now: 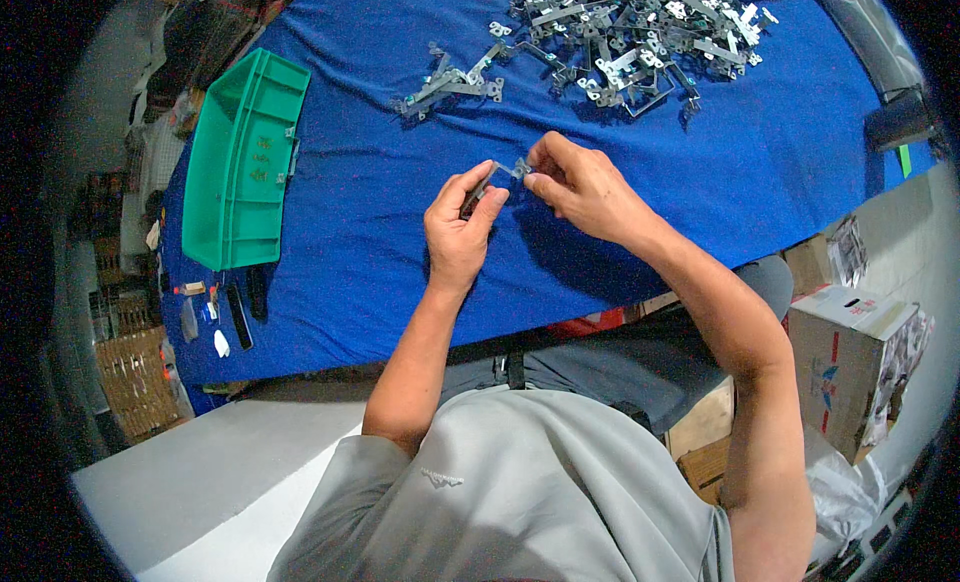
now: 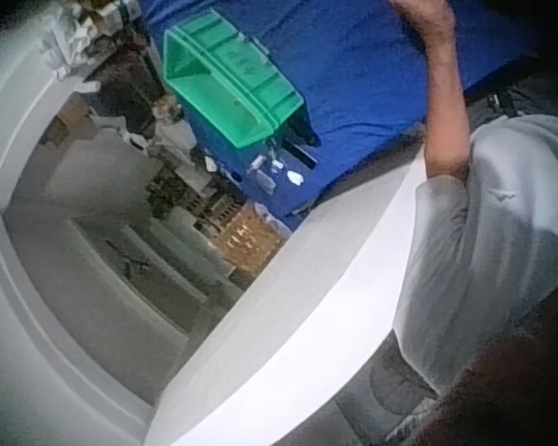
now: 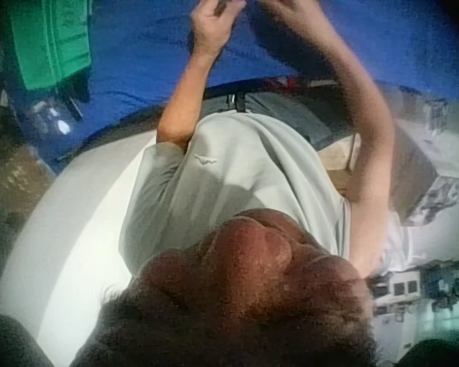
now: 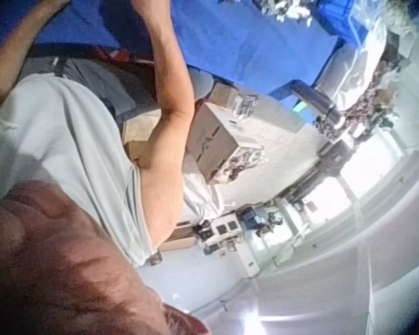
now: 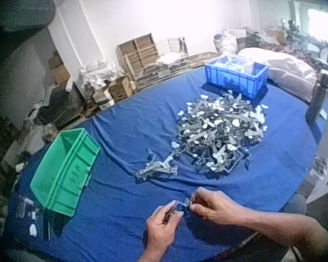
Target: The person assembles small metal brackets by connecting individual pieces together by hand.
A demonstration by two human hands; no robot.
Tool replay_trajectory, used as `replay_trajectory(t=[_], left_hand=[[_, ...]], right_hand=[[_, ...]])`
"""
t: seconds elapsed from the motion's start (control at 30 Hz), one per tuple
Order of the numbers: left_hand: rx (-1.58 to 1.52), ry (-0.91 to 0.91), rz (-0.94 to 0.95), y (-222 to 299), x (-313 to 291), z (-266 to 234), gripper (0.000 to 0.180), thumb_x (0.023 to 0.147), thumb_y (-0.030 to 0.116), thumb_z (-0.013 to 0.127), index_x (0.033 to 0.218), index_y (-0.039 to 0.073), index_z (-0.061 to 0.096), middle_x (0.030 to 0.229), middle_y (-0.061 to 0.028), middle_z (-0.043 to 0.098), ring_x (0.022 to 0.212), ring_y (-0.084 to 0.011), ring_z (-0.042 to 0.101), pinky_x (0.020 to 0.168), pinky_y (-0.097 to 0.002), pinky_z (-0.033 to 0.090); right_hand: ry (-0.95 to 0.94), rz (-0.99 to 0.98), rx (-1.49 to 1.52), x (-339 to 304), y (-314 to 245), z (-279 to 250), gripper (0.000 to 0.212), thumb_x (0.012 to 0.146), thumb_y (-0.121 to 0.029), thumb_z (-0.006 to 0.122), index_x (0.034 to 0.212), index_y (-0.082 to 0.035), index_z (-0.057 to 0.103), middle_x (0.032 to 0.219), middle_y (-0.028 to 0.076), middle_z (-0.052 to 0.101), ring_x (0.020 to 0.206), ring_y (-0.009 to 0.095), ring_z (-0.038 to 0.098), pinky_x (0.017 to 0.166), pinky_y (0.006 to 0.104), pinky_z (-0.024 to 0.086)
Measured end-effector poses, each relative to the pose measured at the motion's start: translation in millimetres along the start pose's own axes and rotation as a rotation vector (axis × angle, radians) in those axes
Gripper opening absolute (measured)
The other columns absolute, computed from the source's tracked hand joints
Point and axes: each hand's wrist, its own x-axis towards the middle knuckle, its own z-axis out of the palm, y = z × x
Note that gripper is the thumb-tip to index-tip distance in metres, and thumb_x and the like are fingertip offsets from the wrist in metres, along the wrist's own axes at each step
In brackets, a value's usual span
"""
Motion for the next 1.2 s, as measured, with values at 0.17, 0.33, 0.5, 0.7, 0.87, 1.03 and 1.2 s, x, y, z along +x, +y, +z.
replay_trajectory(t=[0.17, 0.33, 0.5, 0.7, 0.87, 1.03, 1.2], left_hand=[[0.05, -0.041, 0.019, 4, 0, 0, 0.031, 0.086, 0.006, 0.075, 0.116, 0.0, 0.068, 0.089, -0.0022, 0.061, 0.076, -0.0075, 0.054, 0.068, -0.022, 0.045], [0.1, -0.058, 0.042, 10, 1, 0, 0.031, 0.085, 0.006, 0.076, 0.114, -0.001, 0.069, 0.087, -0.0022, 0.061, 0.075, -0.0082, 0.053, 0.067, -0.0226, 0.045], [-0.114, 0.118, -0.108, 4, -1, -1, 0.029, 0.088, 0.008, 0.074, 0.115, -0.002, 0.067, 0.089, -0.0039, 0.063, 0.077, -0.0094, 0.058, 0.068, -0.0239, 0.048], [-0.046, 0.052, -0.109, 0, -1, -2, 0.03, 0.088, 0.008, 0.074, 0.116, -0.001, 0.067, 0.089, -0.0033, 0.062, 0.076, -0.0084, 0.056, 0.068, -0.0233, 0.047], [-0.058, 0.033, -0.12, 1, 0, 1, 0.033, 0.085, 0.007, 0.076, 0.115, -0.001, 0.067, 0.086, -0.0038, 0.061, 0.073, -0.0086, 0.054, 0.066, -0.0235, 0.046], [0.053, 0.004, -0.019, 3, 2, 1, 0.035, 0.083, 0.007, 0.077, 0.115, -0.002, 0.067, 0.082, -0.0056, 0.06, 0.07, -0.0112, 0.055, 0.064, -0.0257, 0.046], [0.144, -0.054, 0.071, 2, 2, 0, 0.032, 0.087, 0.007, 0.074, 0.117, -0.003, 0.067, 0.088, -0.002, 0.059, 0.073, -0.0079, 0.051, 0.065, -0.0221, 0.044]], right_hand=[[-0.023, 0.008, 0.009, 1, -10, -2, 0.012, 0.098, -0.013, 0.06, 0.102, -0.002, 0.06, 0.08, 0.0, 0.058, 0.069, 0.006, 0.054, 0.057, 0.023, 0.046], [0.216, -0.346, -0.185, 5, 0, -2, 0.015, 0.096, -0.015, 0.062, 0.098, 0.0, 0.061, 0.074, 0.005, 0.062, 0.063, 0.011, 0.054, 0.058, 0.0277, 0.046], [-0.025, 0.016, -0.018, 5, -1, -13, 0.019, 0.096, -0.017, 0.061, 0.095, 0.002, 0.063, 0.073, 0.004, 0.064, 0.064, 0.011, 0.058, 0.058, 0.0293, 0.047], [-0.04, -0.017, -0.016, 1, -4, -2, 0.019, 0.095, -0.016, 0.061, 0.098, 0.003, 0.064, 0.076, 0.009, 0.067, 0.065, 0.014, 0.061, 0.061, 0.0323, 0.05], [0.049, -0.115, -0.136, 2, 1, -3, 0.017, 0.094, -0.014, 0.063, 0.095, 0.002, 0.063, 0.072, 0.008, 0.063, 0.063, 0.013, 0.06, 0.059, 0.0325, 0.049], [0.078, -0.039, 0.038, 0, -6, 4, 0.015, 0.094, -0.012, 0.063, 0.094, 0.002, 0.061, 0.073, 0.007, 0.061, 0.06, 0.012, 0.057, 0.054, 0.0307, 0.046], [-0.023, 0.003, -0.057, 3, -1, -1, 0.013, 0.098, -0.014, 0.061, 0.1, -0.001, 0.06, 0.084, 0.003, 0.06, 0.068, 0.008, 0.054, 0.059, 0.0241, 0.047]])
